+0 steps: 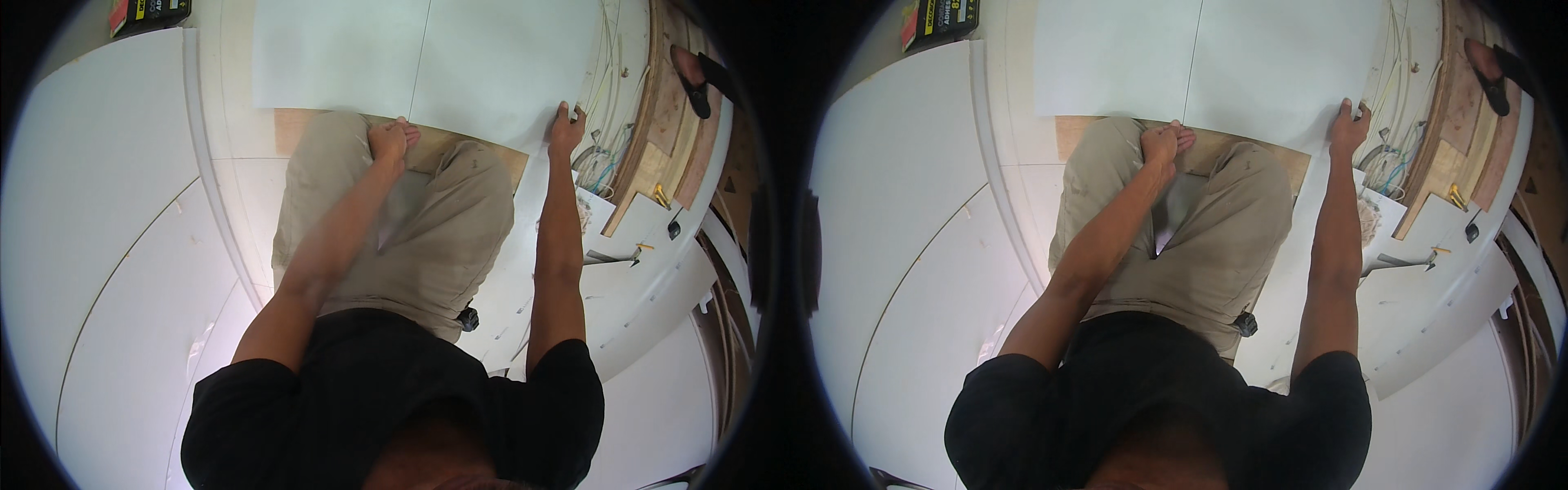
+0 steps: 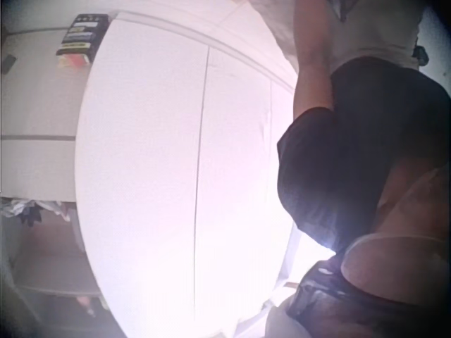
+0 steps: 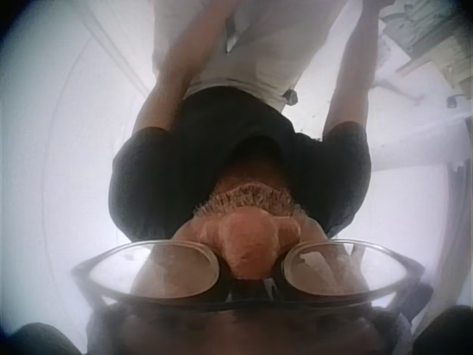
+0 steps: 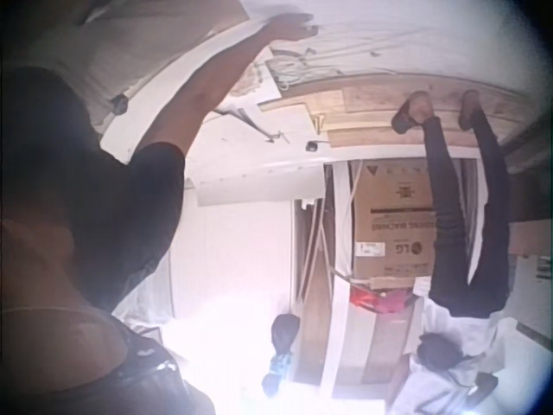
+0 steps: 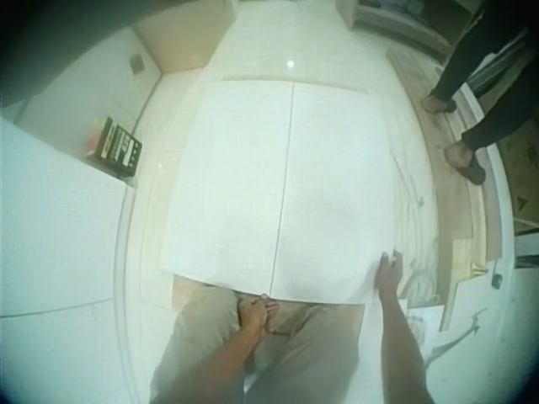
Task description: The person kneels on the floor and uses a utility knife to cut a protective film from a wooden board. They then place two white panels on the board, align them, and later lift a thin wooden strip to mark it with a pencil.
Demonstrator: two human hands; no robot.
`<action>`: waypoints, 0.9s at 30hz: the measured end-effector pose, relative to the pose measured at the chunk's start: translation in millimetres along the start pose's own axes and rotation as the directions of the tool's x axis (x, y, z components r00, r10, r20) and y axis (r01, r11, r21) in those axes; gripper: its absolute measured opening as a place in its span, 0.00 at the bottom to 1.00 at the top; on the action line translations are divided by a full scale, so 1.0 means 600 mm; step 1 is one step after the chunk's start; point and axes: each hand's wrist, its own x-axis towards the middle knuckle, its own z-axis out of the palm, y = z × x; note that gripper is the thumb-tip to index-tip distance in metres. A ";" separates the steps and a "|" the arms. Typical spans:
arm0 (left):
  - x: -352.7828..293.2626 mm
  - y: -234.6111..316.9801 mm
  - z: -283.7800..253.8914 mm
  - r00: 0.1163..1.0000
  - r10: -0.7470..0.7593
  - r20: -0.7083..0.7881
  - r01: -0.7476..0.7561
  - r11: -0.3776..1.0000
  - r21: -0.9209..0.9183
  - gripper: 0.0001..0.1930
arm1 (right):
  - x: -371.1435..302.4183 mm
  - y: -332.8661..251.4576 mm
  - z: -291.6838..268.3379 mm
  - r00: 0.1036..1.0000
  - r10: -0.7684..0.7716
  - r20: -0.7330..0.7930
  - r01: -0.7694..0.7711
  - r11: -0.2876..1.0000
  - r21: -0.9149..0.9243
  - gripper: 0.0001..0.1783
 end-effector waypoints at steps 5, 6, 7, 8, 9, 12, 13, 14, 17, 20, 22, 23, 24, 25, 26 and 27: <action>0.015 0.005 0.005 0.997 -0.077 -0.016 0.074 0.989 -0.132 0.15 | 0.001 -0.007 0.003 0.999 -0.026 0.039 0.021 0.992 0.128 0.32; 0.009 0.003 0.011 0.997 -0.075 -0.016 0.072 0.988 -0.134 0.15 | 0.006 0.007 -0.003 0.999 -0.047 0.024 0.044 0.992 0.115 0.32; 0.007 0.006 0.021 0.998 -0.066 -0.006 0.065 0.989 -0.136 0.15 | 0.017 0.030 -0.011 0.997 -0.072 -0.003 0.072 0.992 0.103 0.31; 0.010 0.004 0.022 0.999 -0.053 0.008 0.054 0.988 -0.145 0.14 | 0.025 0.040 -0.008 0.995 -0.101 -0.014 0.102 0.990 0.098 0.31; 0.015 0.001 0.016 0.999 -0.037 0.012 0.038 0.987 -0.155 0.14 | 0.027 0.033 -0.001 0.997 -0.080 0.006 0.079 0.992 0.101 0.31; 0.013 -0.015 0.011 1.000 0.008 0.026 -0.003 0.981 -0.195 0.14 | 0.012 0.030 -0.013 0.998 -0.054 0.024 0.052 0.994 0.097 0.29; 0.014 -0.020 0.013 0.999 0.027 0.035 -0.019 0.977 -0.213 0.14 | 0.013 0.032 -0.016 0.997 -0.080 0.006 0.079 0.992 0.097 0.28; 0.041 -0.056 -0.017 0.987 0.154 0.049 -0.158 0.983 0.092 0.14 | 0.012 0.018 0.001 0.992 -0.128 0.018 0.125 0.986 0.112 0.27; 0.037 -0.038 0.004 0.999 0.011 0.033 -0.013 0.999 0.051 0.14 | 0.026 0.066 0.000 0.994 -0.107 0.009 0.104 0.983 0.152 0.24; 0.034 -0.036 -0.004 0.999 -0.030 0.012 0.032 0.984 -0.178 0.14 | 0.002 0.017 0.000 0.998 -0.070 0.000 0.070 0.996 0.059 0.26; 0.019 -0.008 0.004 0.995 -0.099 0.027 0.101 0.992 -0.076 0.14 | 0.007 0.017 -0.014 0.995 -0.089 0.041 0.090 0.996 -0.005 0.26; 0.010 -0.001 0.002 0.992 -0.116 0.045 0.118 0.992 -0.039 0.13 | 0.011 0.019 -0.021 0.993 -0.097 0.066 0.100 0.994 -0.039 0.27; 0.006 0.007 -0.002 0.990 -0.126 0.060 0.127 0.992 -0.005 0.13 | 0.022 0.013 -0.021 0.990 -0.109 0.091 0.115 0.991 -0.066 0.27; 0.001 0.023 -0.003 0.987 -0.140 0.073 0.139 0.990 0.028 0.13 | 0.035 0.013 -0.026 0.981 -0.161 0.106 0.172 0.980 -0.099 0.27; 0.000 0.040 -0.001 0.993 -0.084 0.082 0.077 0.993 0.084 0.12 | 0.052 0.014 -0.033 0.969 -0.212 0.123 0.228 0.965 -0.132 0.27; -0.013 0.062 0.001 0.995 -0.033 0.093 0.019 0.989 0.146 0.11 | 0.062 0.016 -0.037 0.957 -0.253 0.142 0.275 0.947 -0.168 0.27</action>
